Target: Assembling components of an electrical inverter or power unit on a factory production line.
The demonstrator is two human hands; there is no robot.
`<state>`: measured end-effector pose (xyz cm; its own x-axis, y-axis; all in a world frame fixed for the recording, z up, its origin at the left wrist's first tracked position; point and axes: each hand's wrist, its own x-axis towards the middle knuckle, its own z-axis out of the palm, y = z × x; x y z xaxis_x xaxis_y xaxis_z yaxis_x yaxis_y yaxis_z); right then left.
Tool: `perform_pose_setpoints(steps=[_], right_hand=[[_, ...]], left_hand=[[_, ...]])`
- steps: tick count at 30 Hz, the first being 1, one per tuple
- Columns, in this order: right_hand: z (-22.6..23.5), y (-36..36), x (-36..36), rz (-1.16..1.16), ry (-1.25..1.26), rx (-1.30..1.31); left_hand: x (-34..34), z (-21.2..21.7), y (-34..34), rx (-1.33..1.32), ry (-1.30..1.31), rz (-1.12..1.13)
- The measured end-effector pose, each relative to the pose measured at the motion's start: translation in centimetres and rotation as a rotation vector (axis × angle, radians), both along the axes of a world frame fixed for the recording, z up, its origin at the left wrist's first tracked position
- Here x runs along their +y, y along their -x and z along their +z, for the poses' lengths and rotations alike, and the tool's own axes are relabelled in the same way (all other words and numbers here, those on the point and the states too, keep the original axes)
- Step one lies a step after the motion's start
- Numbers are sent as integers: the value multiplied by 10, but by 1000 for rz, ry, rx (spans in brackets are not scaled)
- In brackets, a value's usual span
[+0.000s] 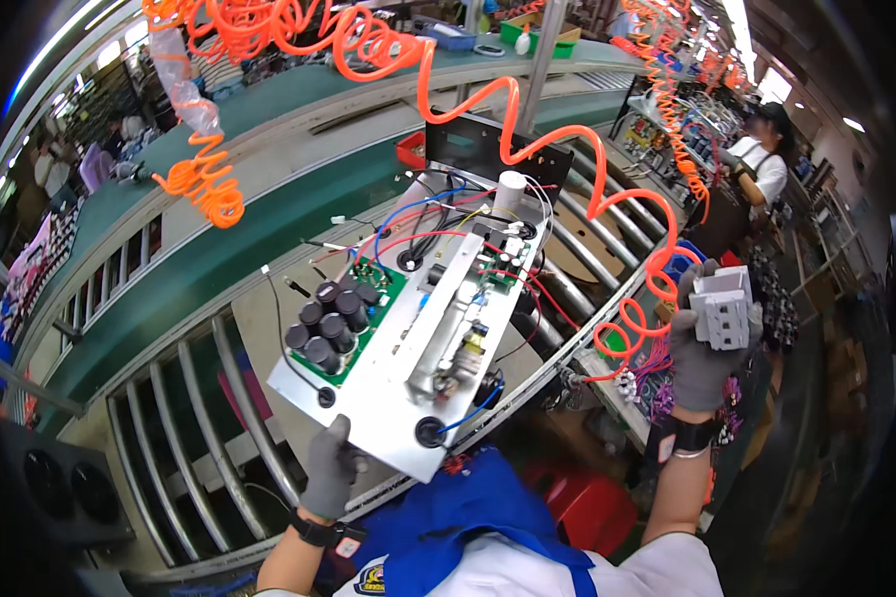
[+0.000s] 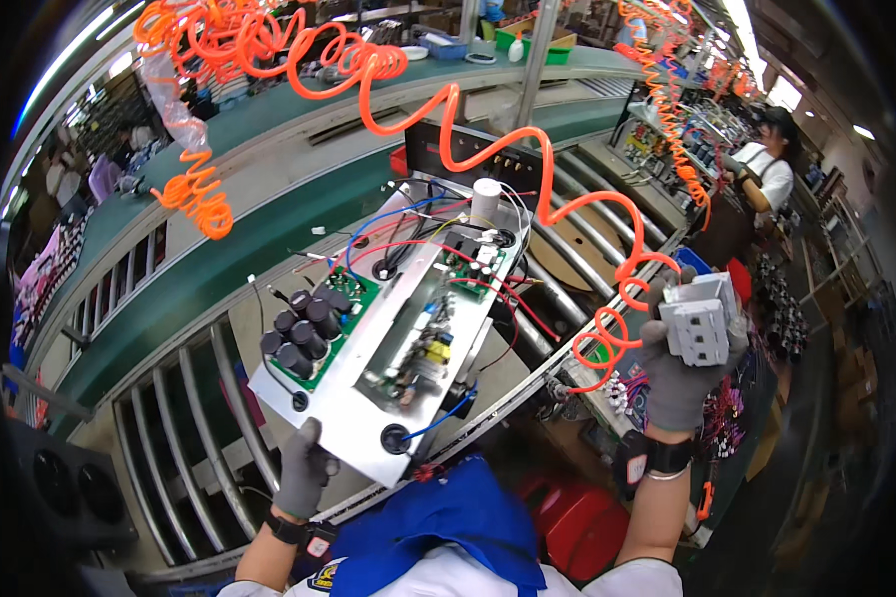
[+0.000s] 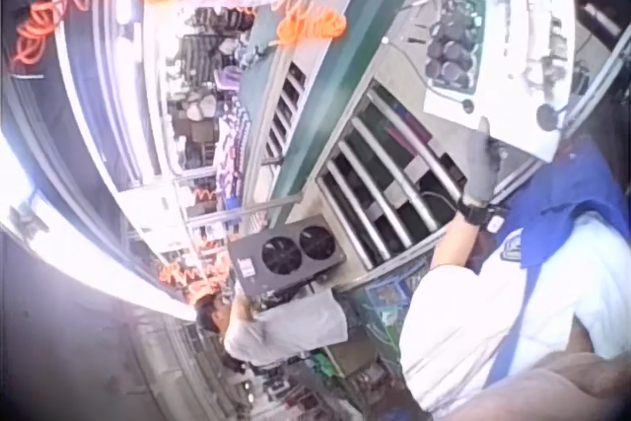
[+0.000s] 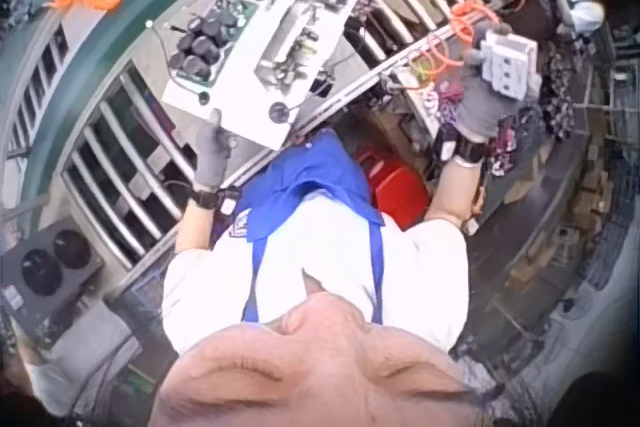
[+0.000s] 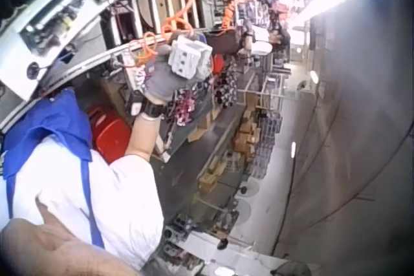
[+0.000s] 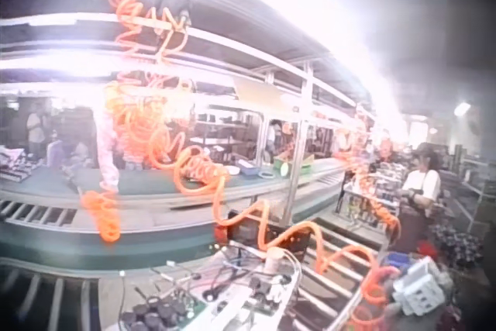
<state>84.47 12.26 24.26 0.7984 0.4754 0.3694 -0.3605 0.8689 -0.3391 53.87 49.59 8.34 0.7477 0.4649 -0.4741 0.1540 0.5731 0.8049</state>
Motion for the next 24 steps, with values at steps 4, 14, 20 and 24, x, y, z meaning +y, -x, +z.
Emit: perform_pose_setpoints(steps=[4, 14, 20, 24], right_hand=[[-22, -39, 25, 58, 19, -12], [-74, -103, 90, 85, 142, 164], [-91, -108, 120, 21, 280, 151], [-99, -130, 136, 31, 256, 171]], left_hand=[[7, 8, 36, 34, -45, 196], [33, -6, 114, 97, -235, 564], [-37, 33, 142, 450, -457, 822], [-84, 37, 120, 670, -929, 874]])
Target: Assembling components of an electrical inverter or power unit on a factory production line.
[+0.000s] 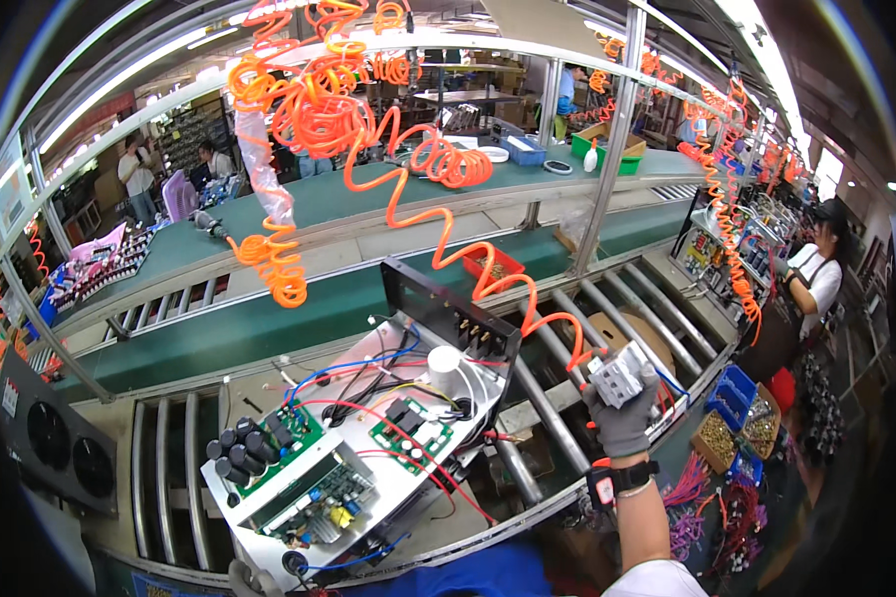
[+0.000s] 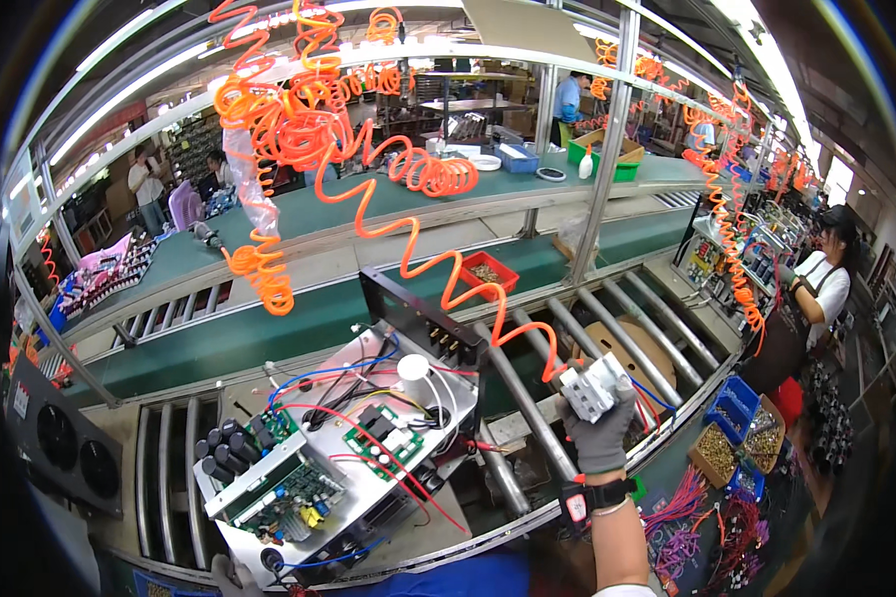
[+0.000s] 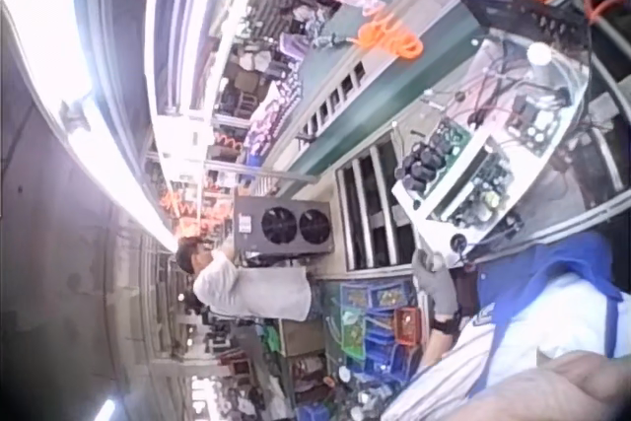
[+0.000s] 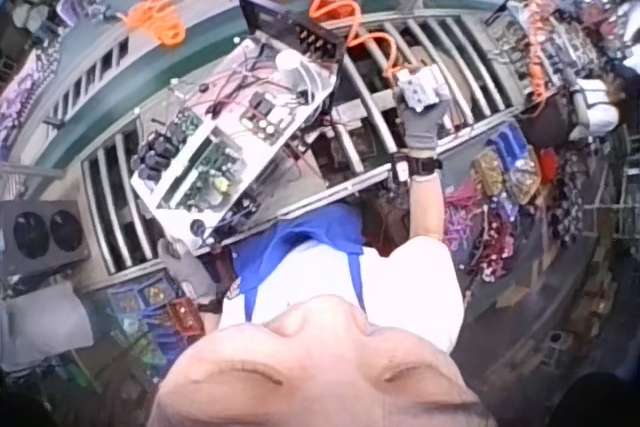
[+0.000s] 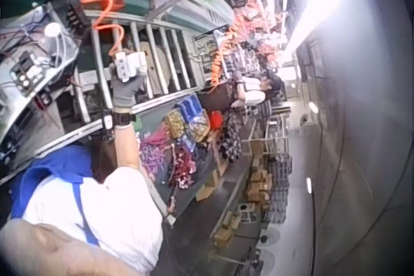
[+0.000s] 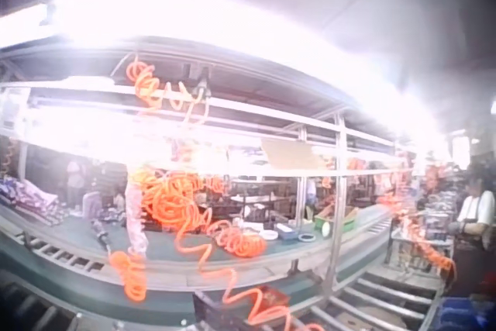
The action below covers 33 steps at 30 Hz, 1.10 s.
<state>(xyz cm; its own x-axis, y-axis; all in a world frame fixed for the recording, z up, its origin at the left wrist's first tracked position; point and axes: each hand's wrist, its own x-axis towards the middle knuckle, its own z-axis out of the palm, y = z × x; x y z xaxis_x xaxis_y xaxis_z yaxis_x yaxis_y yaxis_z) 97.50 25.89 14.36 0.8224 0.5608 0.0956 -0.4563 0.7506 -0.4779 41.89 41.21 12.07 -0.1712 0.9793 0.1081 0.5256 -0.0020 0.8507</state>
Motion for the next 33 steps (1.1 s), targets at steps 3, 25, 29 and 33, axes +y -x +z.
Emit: perform_pose_setpoints(steps=[3, 25, 29, 33], right_hand=[[-4, -22, 25, -72, 29, 64], [59, 36, -9, 39, 572, -490], [62, 41, -35, -97, 453, -434], [40, 24, -125, -253, 436, -134]], left_hand=[[-12, -12, -25, -72, -159, -71], [37, -66, -27, 55, -469, 354], [32, -56, -25, -165, -311, 307], [38, -42, -20, 152, -287, 261]])
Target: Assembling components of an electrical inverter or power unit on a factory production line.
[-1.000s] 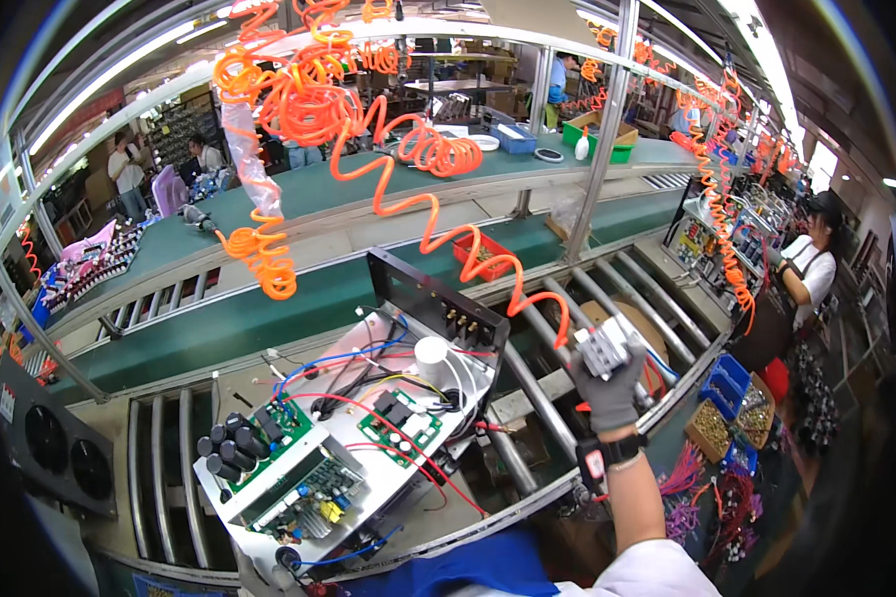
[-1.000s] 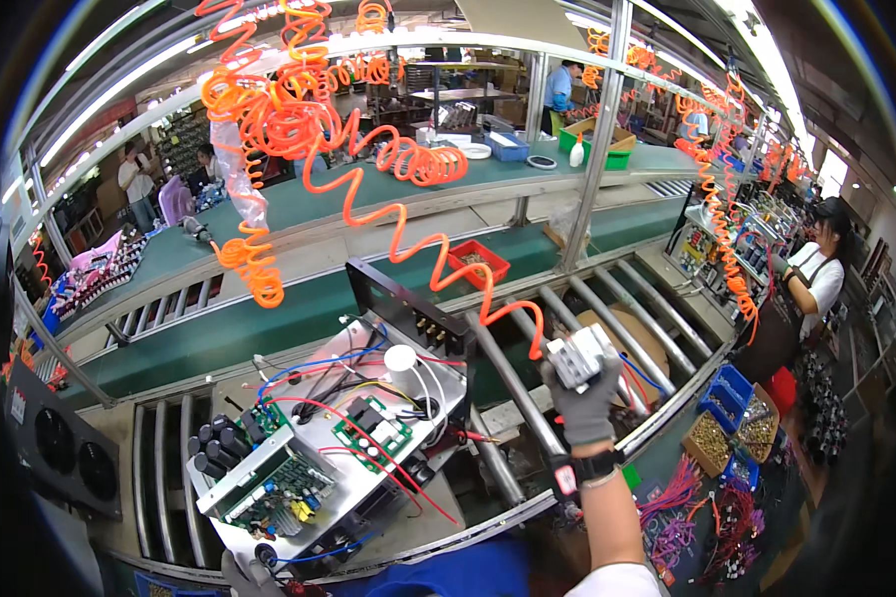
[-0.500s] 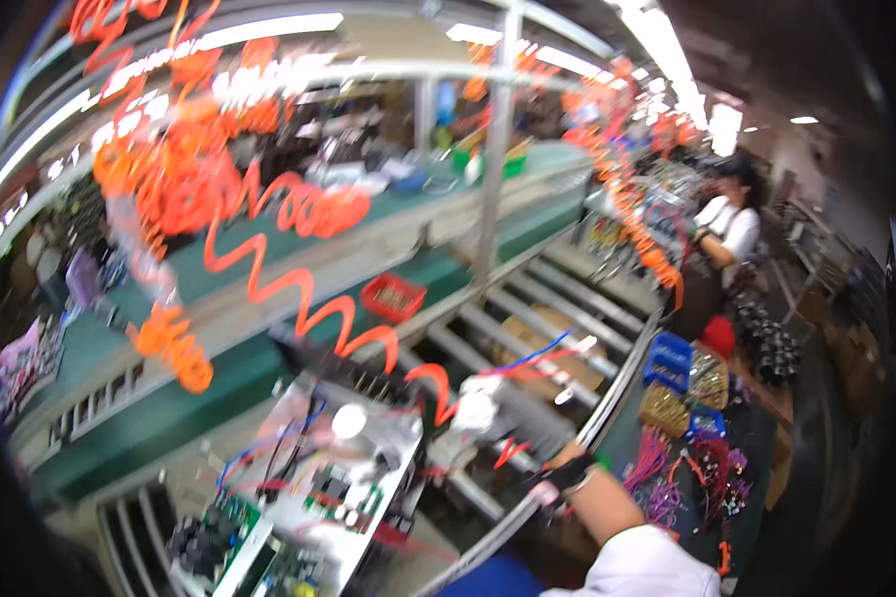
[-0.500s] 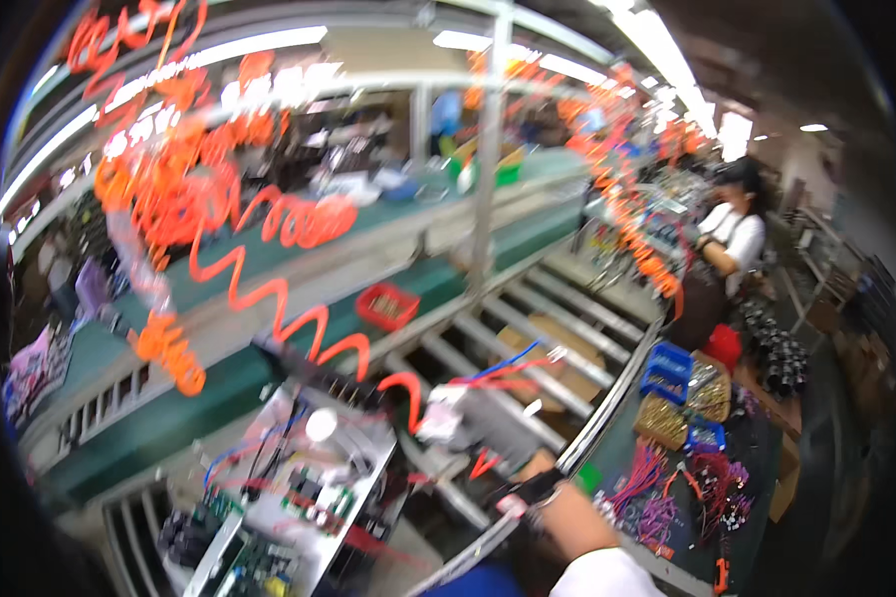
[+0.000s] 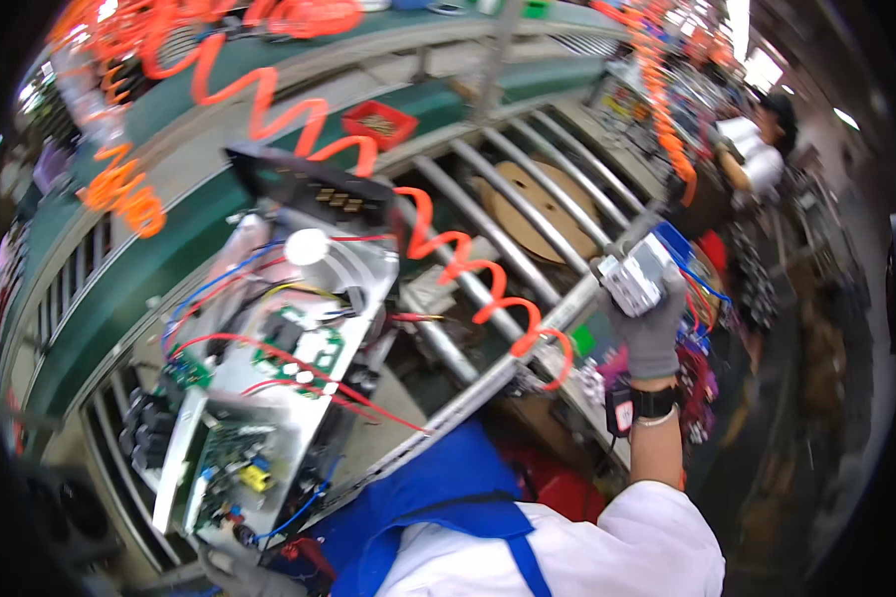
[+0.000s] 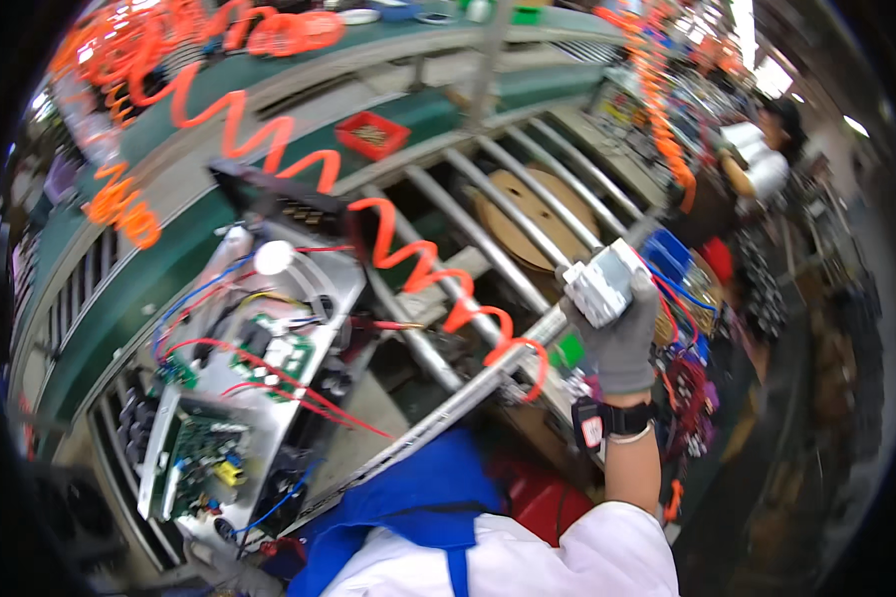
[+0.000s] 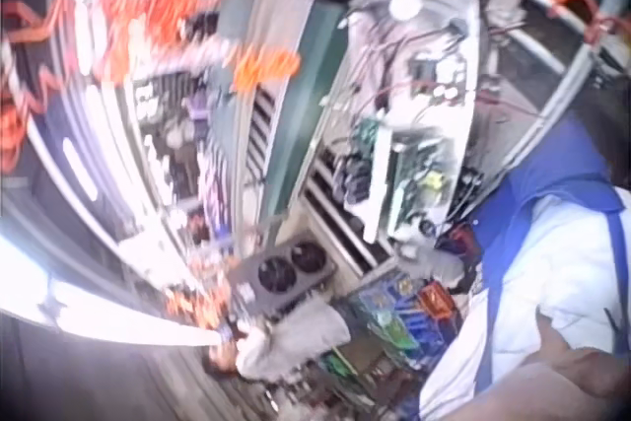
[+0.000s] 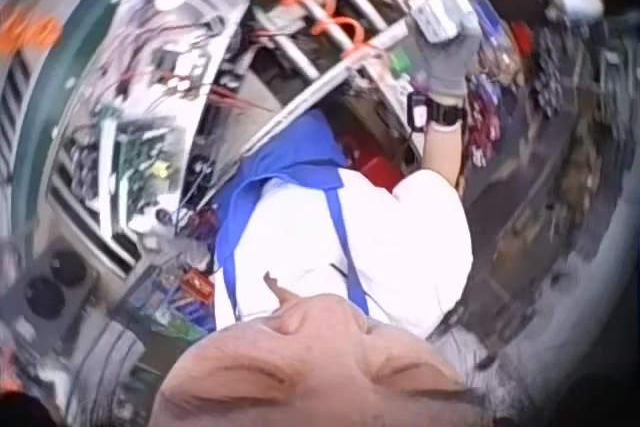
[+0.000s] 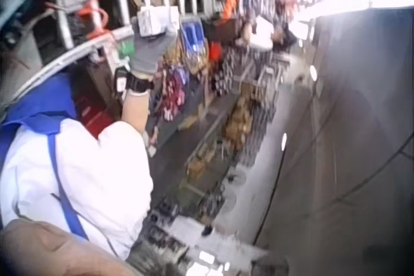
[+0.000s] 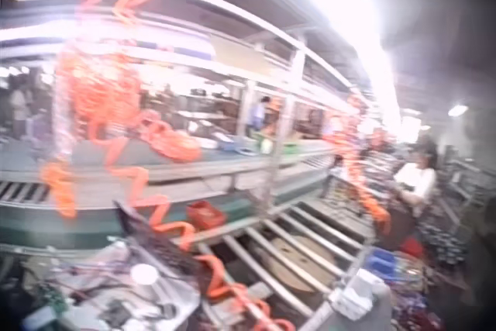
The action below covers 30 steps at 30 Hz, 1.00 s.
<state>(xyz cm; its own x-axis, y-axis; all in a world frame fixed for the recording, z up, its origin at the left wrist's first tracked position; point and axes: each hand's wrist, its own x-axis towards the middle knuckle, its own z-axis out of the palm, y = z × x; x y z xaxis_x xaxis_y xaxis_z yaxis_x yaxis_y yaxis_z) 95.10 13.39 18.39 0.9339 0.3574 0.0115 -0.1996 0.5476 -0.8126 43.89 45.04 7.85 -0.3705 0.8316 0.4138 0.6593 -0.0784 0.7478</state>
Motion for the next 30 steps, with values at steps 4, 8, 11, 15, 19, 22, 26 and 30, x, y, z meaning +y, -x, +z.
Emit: perform_pose_setpoints(steps=[4, 8, 11, 15, 19, 22, 26, 30], right_hand=[[-81, -26, -139, -259, 228, -34], [-184, -15, -259, -643, 1165, 202], [-235, 7, -287, -711, 1450, 122], [-237, 11, -260, -498, 1933, 390], [-195, 5, -211, -265, 2082, 343], [-134, 13, -177, -514, 2100, -20], [-48, 34, -76, -474, 1101, -589], [-27, 76, 71, 447, 837, -894]], left_hand=[[13, -9, -5, 59, -80, -52], [16, -15, -21, 37, -96, -136], [16, -14, -33, -18, -129, -165], [17, -16, -38, -27, -172, -229], [21, -24, -32, 2, -210, -276], [26, -29, -21, 16, -222, -278], [27, -38, 5, 126, -226, -144], [15, -39, 25, -30, -88, -116]])
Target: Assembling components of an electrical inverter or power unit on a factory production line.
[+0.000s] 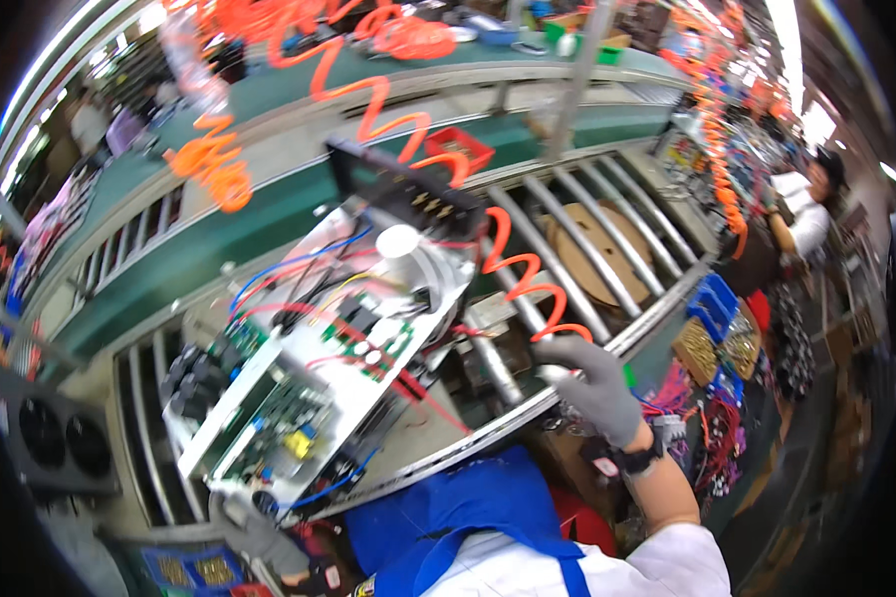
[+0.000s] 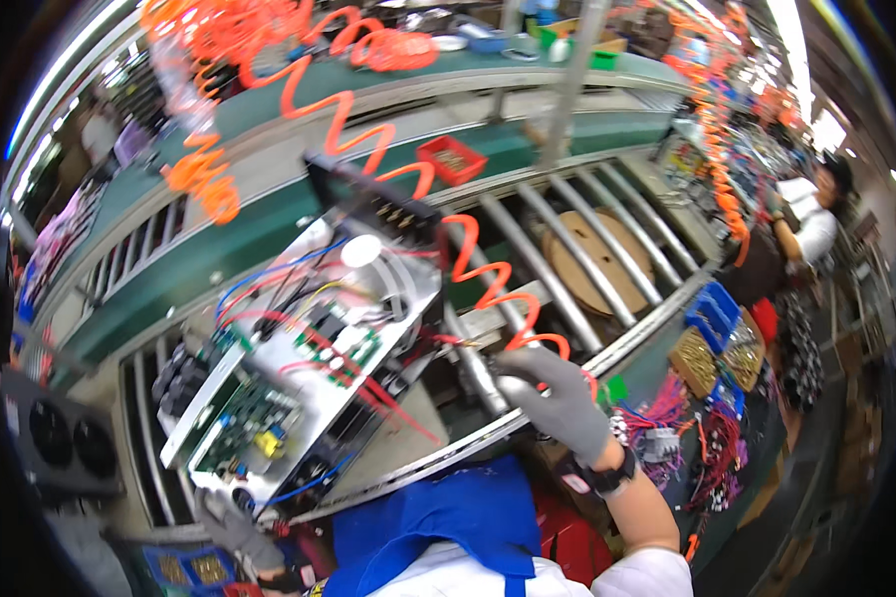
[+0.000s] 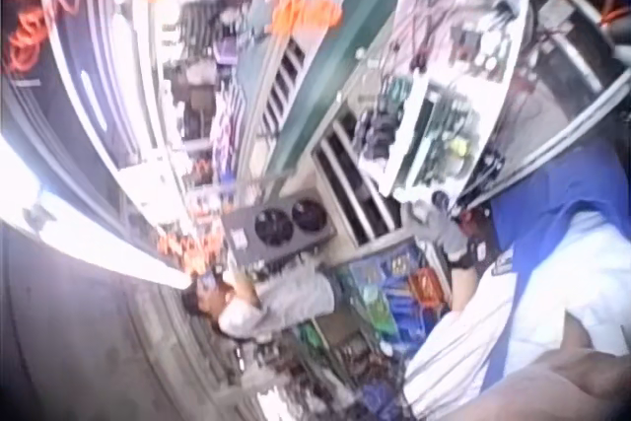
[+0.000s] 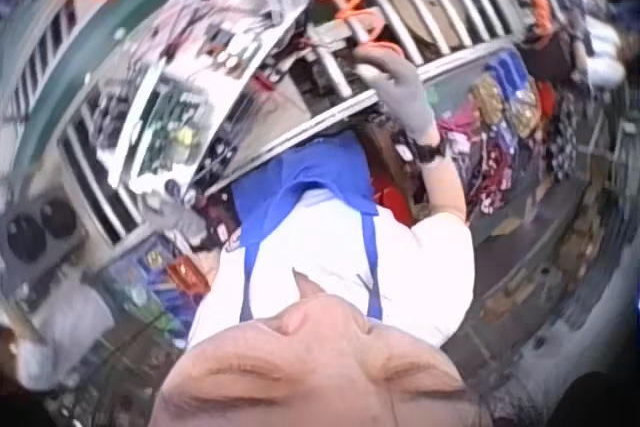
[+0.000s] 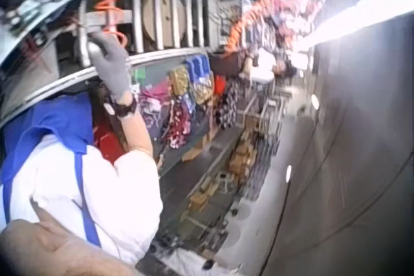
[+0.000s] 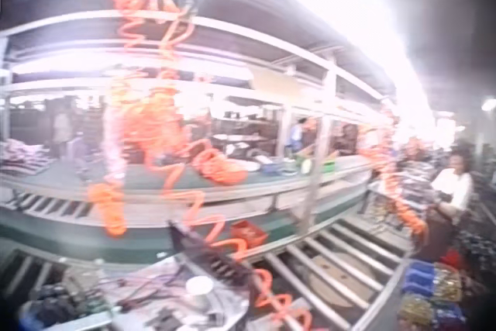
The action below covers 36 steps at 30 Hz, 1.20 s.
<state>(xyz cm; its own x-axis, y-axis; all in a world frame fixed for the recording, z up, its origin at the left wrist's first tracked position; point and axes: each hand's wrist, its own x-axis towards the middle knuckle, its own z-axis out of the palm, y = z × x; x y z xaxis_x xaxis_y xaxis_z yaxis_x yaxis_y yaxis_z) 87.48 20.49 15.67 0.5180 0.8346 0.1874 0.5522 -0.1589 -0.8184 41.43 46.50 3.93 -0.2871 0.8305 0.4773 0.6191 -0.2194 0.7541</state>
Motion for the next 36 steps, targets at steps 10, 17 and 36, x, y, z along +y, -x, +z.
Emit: perform_pose_setpoints(steps=[10, 17, 36], right_hand=[[-64, -94, 197, -112, -43, 356], [-79, -83, 192, -331, -34, 221], [-7, 191, 176, -235, 333, 148]], left_hand=[[-37, 47, -44, 268, -199, -67], [-17, 65, -42, 397, -240, -65], [413, 19, -1, 220, -144, -532]])
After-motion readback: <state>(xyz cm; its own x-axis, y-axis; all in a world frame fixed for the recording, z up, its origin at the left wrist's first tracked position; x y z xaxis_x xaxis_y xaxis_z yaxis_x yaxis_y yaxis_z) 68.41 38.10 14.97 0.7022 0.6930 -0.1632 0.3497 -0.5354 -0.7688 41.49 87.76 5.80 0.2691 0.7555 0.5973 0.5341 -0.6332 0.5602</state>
